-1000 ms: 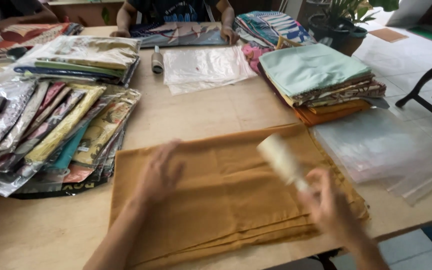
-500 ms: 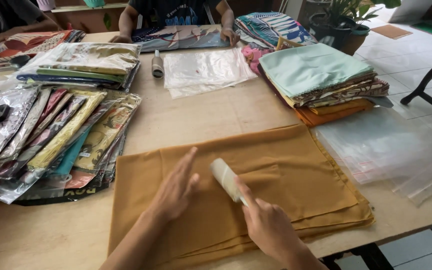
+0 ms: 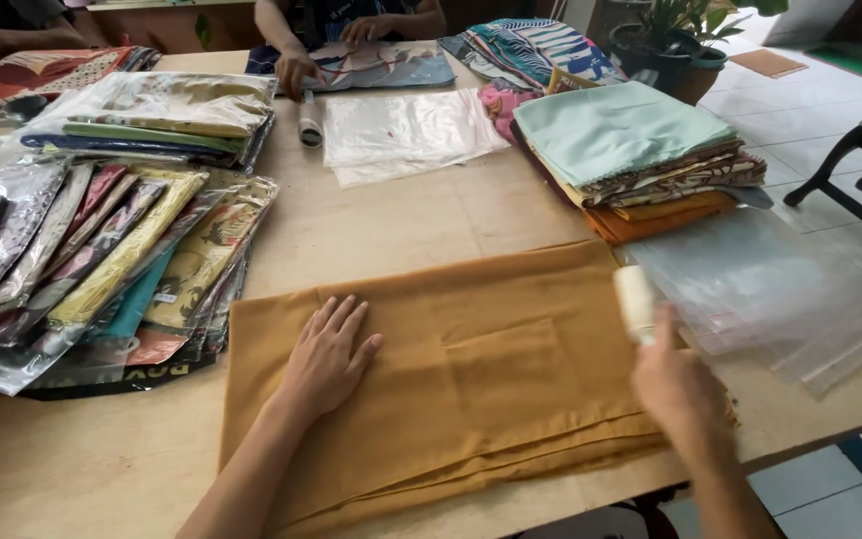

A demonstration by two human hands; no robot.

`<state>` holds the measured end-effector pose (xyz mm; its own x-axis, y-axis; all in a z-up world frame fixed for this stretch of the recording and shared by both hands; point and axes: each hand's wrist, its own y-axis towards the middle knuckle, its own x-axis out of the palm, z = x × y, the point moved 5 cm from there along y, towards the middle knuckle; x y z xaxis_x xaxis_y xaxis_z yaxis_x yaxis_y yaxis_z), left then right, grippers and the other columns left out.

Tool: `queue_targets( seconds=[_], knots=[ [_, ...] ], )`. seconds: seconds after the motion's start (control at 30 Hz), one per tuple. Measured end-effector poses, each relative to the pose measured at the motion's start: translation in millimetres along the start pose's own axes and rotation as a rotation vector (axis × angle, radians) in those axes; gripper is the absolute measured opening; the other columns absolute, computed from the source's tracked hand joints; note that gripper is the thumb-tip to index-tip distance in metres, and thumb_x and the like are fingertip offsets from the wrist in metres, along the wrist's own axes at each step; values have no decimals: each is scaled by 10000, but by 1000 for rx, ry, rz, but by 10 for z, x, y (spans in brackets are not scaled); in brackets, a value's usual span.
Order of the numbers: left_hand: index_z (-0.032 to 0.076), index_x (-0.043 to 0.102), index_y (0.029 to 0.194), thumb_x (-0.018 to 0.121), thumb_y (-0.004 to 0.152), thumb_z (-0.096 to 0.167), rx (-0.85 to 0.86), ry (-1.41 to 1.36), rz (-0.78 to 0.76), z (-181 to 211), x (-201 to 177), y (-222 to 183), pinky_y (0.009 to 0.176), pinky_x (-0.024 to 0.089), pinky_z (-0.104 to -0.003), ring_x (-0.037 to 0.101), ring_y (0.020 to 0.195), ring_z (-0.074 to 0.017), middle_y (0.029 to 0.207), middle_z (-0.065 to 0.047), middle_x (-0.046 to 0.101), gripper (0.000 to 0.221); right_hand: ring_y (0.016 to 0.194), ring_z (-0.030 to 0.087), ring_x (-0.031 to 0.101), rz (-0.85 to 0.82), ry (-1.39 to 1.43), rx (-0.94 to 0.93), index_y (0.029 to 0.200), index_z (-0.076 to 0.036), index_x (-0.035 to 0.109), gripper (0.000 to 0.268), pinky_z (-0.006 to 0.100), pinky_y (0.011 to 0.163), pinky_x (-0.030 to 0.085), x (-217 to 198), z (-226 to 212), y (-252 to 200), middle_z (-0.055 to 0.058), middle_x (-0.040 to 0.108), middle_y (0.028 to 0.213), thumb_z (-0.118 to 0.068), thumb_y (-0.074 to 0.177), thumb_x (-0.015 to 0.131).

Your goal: Using a lint roller to remove debris from a piece of fabric on a work table.

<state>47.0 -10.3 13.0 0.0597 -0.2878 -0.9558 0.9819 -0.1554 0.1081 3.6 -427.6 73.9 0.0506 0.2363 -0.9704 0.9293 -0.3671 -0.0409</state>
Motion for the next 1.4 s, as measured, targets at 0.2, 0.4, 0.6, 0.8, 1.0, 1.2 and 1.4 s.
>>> queue_targets(
  seconds=[0.2,0.4,0.6,0.8,1.0,1.2,1.4],
  knots=[
    [56,407,1540,463,1028,452,193,-150,200,188,-129,-24,1209,251,-500,333,1489,-377,1590,-174,419,649,593,299,603,4,158,82,1680,-170,119,681,393,460,478,-267,294,-124,221,700,857,-229,1083,439],
    [49,272,1587,495,1020,424,435,-624,85,930,-505,-374,1230,250,-461,329,1522,-345,1645,-207,338,715,359,109,532,65,335,-426,1600,-170,264,686,225,300,506,111,-53,-762,30,679,630,-219,976,546],
    [21,266,1585,414,1028,537,570,-825,-47,1286,-470,-549,1209,294,-462,391,1503,-342,1622,-215,392,774,386,182,619,-187,505,-650,1606,-206,207,729,255,408,516,439,-457,-1140,49,685,566,-293,966,544],
    [41,437,1516,366,1041,498,440,-761,117,922,-531,-410,1179,369,-426,479,1453,-316,1551,-185,511,663,489,308,695,-170,283,-636,1617,-237,203,754,418,501,514,617,-613,-1140,111,716,630,-353,966,567],
    [19,410,1523,370,1060,462,297,-343,125,437,-74,-151,1205,264,-492,355,1487,-390,1554,-215,464,643,620,292,728,-215,60,-280,1332,-210,390,419,461,538,559,704,-293,-749,91,768,759,-433,995,502],
    [49,405,1538,361,1042,534,181,-182,26,276,130,-85,1244,139,-482,202,1551,-339,1629,-138,360,695,620,241,676,-202,-15,90,1066,-91,557,378,364,519,524,136,206,-420,105,725,792,-439,1088,412],
    [49,413,1532,376,1039,541,189,-158,33,268,165,-67,1248,136,-480,203,1550,-339,1630,-141,357,697,760,357,590,-63,-51,294,1222,-8,553,500,451,595,453,-88,945,-194,205,678,931,-470,1131,387]
  ],
)
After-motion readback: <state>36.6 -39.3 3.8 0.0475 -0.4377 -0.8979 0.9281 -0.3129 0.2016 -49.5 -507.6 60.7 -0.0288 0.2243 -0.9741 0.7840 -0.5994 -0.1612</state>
